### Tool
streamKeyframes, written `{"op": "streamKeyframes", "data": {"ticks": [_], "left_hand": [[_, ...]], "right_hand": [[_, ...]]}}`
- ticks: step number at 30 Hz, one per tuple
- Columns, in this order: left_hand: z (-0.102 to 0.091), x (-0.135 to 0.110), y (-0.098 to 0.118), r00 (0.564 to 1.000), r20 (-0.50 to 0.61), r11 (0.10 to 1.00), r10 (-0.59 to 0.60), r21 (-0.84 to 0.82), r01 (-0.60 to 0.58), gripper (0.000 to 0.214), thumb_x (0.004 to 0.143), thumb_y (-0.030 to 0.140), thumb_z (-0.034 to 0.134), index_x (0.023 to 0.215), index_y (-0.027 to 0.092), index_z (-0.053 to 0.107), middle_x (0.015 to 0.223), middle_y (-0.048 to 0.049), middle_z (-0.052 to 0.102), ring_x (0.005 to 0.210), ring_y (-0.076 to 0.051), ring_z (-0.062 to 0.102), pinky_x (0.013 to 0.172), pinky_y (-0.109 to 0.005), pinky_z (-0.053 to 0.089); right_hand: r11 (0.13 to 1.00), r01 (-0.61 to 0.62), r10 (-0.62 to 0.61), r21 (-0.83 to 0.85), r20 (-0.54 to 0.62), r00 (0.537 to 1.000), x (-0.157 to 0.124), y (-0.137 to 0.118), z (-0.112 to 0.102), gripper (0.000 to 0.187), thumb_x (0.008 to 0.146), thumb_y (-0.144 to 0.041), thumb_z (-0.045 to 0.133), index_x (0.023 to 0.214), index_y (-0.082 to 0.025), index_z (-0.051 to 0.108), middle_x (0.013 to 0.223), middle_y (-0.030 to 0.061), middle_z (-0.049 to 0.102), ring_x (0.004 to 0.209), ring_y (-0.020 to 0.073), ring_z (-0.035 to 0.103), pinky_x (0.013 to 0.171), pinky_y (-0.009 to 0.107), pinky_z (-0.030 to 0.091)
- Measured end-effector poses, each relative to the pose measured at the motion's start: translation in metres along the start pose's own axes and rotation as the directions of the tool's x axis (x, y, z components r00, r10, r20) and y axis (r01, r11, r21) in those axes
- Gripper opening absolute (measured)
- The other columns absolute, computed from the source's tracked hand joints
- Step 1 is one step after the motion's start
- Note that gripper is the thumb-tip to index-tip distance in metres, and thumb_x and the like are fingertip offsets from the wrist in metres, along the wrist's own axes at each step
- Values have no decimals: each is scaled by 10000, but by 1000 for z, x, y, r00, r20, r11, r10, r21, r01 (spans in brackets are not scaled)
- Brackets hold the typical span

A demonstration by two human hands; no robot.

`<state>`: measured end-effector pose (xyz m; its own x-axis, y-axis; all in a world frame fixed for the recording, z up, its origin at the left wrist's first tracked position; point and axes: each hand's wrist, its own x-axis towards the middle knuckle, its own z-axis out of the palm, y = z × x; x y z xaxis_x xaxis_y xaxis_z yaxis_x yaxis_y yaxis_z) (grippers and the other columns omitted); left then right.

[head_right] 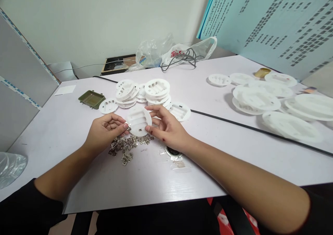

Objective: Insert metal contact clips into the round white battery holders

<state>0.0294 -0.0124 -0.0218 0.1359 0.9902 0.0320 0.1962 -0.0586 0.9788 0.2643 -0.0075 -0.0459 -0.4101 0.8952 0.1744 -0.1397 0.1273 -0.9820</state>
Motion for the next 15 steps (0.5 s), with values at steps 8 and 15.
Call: {"op": "streamKeyframes", "data": {"ticks": [8,15], "left_hand": [[-1,0,-2,1000,4,1000,22,0,-22,192,740,265,828,822,155,694,703,-46,741,629,-168,746,588,-257,636],[1,-1,-4,999,-1,998,39,38,-39,176,732,260,824,819,159,709,690,-40,731,613,-168,737,545,-245,613]], "right_hand": [[1000,-2,2,15,-4,1000,-1,-2,2,483,864,-306,735,1268,-316,471,1189,62,546,923,190,638,733,370,649],[999,45,-45,-4,34,998,-3,0,5,460,883,-337,724,1277,-314,487,1148,55,518,930,185,610,710,337,633]]}}
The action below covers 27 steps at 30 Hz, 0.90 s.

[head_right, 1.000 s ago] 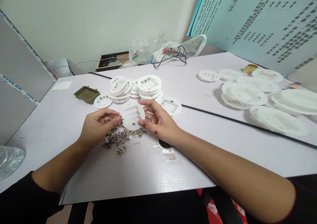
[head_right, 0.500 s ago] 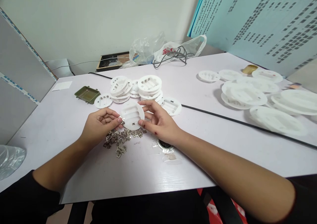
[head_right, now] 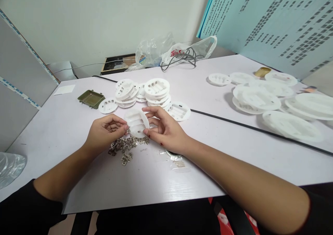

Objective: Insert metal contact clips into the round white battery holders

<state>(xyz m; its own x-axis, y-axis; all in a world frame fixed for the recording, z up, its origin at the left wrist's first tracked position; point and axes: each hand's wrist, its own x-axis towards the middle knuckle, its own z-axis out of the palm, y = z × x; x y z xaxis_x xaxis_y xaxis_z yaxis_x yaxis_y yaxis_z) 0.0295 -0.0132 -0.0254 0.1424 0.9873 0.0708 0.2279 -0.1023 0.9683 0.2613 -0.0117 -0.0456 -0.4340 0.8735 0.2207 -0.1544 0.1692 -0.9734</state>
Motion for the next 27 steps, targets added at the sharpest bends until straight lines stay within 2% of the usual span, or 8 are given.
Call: {"op": "streamKeyframes", "data": {"ticks": [5,10,14,16,22,27], "left_hand": [[2,-2,1,1000,-6,998,24,50,-23,185,744,273,821,838,161,709,688,-33,732,602,-157,731,544,-232,600],[0,-3,1,999,38,995,38,95,-42,162,793,308,797,805,157,739,693,-47,759,615,-158,731,578,-247,606],[-2,-3,-1,984,26,963,177,204,-179,120,832,290,762,837,172,782,784,-57,790,685,-161,740,629,-265,612],[-2,-3,-1,977,9,946,214,245,-210,117,837,286,755,859,176,787,814,-60,794,713,-167,746,648,-274,617],[2,-3,1,993,-23,975,117,193,-110,173,801,289,778,882,160,698,712,-40,748,618,-164,733,575,-260,603],[4,-4,2,979,16,943,204,264,-201,117,838,271,731,845,170,672,708,-33,731,632,-150,703,581,-254,570]], "right_hand": [[1000,-3,3,-22,-7,1000,-2,0,2,480,888,-286,721,1305,-316,484,1147,55,504,946,174,604,703,296,626],[999,13,-12,-33,19,1000,-2,1,1,465,909,-291,713,1317,-307,492,1154,67,523,1014,192,610,767,323,655],[997,34,-34,-69,-10,999,-1,5,-2,459,911,-313,719,1315,-309,501,1164,70,514,1016,197,604,742,316,654],[996,37,-38,-84,-13,999,-1,7,-3,467,910,-323,720,1319,-311,495,1175,76,509,1022,203,598,715,307,645],[998,25,-24,-53,16,1000,-2,5,0,478,915,-318,716,1334,-313,486,1159,68,513,995,187,601,739,313,652],[1000,27,-27,2,34,999,-2,5,1,449,907,-320,731,1305,-303,525,1161,68,519,1008,181,606,711,276,640]]}}
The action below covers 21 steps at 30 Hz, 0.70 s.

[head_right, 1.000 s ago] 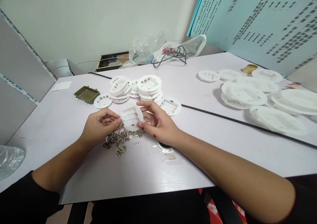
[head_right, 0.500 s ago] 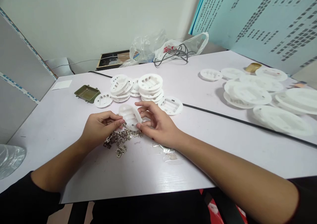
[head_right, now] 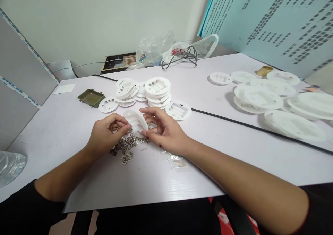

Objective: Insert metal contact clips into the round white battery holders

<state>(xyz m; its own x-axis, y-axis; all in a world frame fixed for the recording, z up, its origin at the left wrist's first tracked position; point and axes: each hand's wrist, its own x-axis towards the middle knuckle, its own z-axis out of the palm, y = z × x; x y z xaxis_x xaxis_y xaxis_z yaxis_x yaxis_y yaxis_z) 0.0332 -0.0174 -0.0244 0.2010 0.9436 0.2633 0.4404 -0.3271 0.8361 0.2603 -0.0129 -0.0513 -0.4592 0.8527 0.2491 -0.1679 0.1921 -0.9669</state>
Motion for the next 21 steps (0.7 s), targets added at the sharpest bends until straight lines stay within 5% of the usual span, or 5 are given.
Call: {"op": "streamKeyframes", "data": {"ticks": [8,15,21], "left_hand": [[-1,1,-5,993,-50,992,111,60,-108,281,841,340,777,1001,199,594,699,37,612,575,-102,557,536,-220,472],[-3,5,-10,985,157,937,-70,-328,118,530,814,299,801,1226,210,480,881,-15,658,744,-147,659,661,-268,556],[-1,3,-2,962,230,866,-148,-440,238,529,757,216,821,1185,193,511,940,-31,678,782,-149,700,702,-266,584]], "right_hand": [[999,29,-28,46,-25,999,3,-4,-1,408,896,-331,760,1245,-292,553,1121,46,535,868,143,625,632,253,613],[998,53,-51,43,-51,997,5,0,-4,417,903,-327,756,1257,-302,537,1168,60,574,1007,187,666,718,288,637],[995,98,-98,23,-6,995,3,1,-3,422,907,-316,756,1281,-295,561,1125,54,589,972,170,662,703,268,638]]}}
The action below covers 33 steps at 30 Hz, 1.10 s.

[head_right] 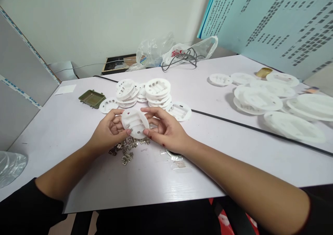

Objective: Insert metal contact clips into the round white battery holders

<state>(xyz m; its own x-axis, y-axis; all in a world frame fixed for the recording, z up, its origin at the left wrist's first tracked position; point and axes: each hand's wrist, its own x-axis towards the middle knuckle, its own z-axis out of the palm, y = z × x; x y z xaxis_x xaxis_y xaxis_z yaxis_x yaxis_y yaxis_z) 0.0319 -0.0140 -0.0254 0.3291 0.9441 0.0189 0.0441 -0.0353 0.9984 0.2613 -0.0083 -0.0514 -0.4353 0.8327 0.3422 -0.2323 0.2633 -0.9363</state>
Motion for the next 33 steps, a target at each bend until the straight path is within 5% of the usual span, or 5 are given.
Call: {"op": "streamKeyframes", "data": {"ticks": [16,22,27,30,33], "left_hand": [[8,-4,8,994,103,998,-44,-43,48,397,729,160,756,1073,186,559,929,-25,682,642,-111,666,527,-198,554],[10,-8,6,979,156,991,-134,-3,136,656,794,194,745,1362,240,420,948,-9,626,572,-114,660,510,-243,570],[7,-9,0,978,14,938,210,281,-205,377,860,260,751,1202,242,592,1235,-86,505,778,-111,656,661,-271,618],[3,-7,-3,887,125,758,445,475,-447,36,925,224,695,953,207,679,1200,-70,513,736,-84,609,737,-299,607],[-2,-5,-4,782,259,602,567,518,-608,100,983,176,607,961,203,701,1128,-63,549,659,-66,565,695,-288,575]], "right_hand": [[990,84,-70,-112,123,990,-4,0,3,760,719,-347,928,1402,-355,596,1341,94,554,1270,289,601,892,376,662],[921,251,-214,-298,152,965,-5,1,1,966,691,-347,947,1520,-404,455,1345,77,594,1240,282,608,954,418,620],[922,183,-187,-342,24,982,-4,4,1,752,636,-423,960,1289,-305,606,1249,91,630,1194,293,617,959,436,601],[951,113,-128,-288,-35,991,-3,4,3,776,603,-473,968,1252,-287,586,1210,82,636,1149,280,637,946,423,599],[960,97,-114,-262,-50,992,-3,2,3,751,597,-483,970,1207,-289,577,1146,61,637,1049,247,656,849,368,608]]}}
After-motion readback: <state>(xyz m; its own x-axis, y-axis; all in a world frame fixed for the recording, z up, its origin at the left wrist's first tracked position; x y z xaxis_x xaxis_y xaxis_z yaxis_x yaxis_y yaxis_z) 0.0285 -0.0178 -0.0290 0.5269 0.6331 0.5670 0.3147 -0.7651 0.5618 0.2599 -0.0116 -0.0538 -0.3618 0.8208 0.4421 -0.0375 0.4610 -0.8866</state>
